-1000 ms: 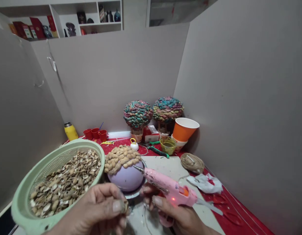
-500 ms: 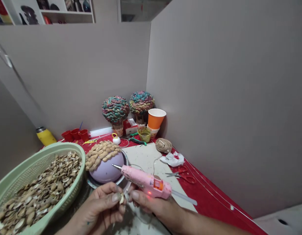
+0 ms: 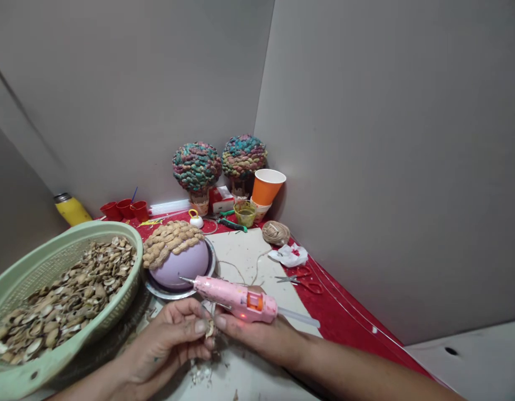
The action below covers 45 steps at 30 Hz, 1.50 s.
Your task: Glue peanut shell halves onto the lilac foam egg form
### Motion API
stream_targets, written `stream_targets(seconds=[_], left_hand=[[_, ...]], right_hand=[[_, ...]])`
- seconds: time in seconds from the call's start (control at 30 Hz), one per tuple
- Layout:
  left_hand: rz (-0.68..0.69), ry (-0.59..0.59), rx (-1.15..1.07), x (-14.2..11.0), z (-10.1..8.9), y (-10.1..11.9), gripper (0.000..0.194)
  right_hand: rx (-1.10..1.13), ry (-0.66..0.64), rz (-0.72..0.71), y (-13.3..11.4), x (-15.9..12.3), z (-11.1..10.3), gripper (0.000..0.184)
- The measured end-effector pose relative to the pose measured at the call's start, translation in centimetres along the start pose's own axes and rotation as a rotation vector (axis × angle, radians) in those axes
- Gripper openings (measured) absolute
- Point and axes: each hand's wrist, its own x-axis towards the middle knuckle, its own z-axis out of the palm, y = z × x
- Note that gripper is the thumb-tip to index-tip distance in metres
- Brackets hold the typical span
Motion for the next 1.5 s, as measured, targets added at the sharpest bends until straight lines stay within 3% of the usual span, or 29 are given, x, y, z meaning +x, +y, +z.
stream_targets(seconds=[0.17,0.33,0.63,0.8,1.13,1.5], left_hand=[[0.002,-0.015,-0.007,0.1,0.1,-0.1,0.015],[-0.005,0.003,-0.027,0.2,0.0,-0.3,0.016],[0.0,-0.018,-0.055,0.5,-0.6,-0.7,0.017],[0.018,-0.006,-0.085,0.4,-0.6,-0.1,0.018],[0.065,0.011,-0.1,0.2,-0.5,1.2,0.019],[0.206,0.029,0.009,0.1,-0.3,1.4,0.019]], right_hand=[[-0.044,-0.018,0.038,0.0,0.0,-0.1,0.042],[-0.066,-0.057,0.026,0.7,-0.2,-0.4,0.031],[-0.055,-0.076,0.026,0.8,0.0,-0.3,0.027],[-0.114,0.043,-0.014,0.5,0.1,-0.3,0.024],[-0.176,0.225,0.001,0.9,0.1,-1.0,0.037],[-0.171,0.075,-0.055,-0.2,-0.5,-0.3,0.024]])
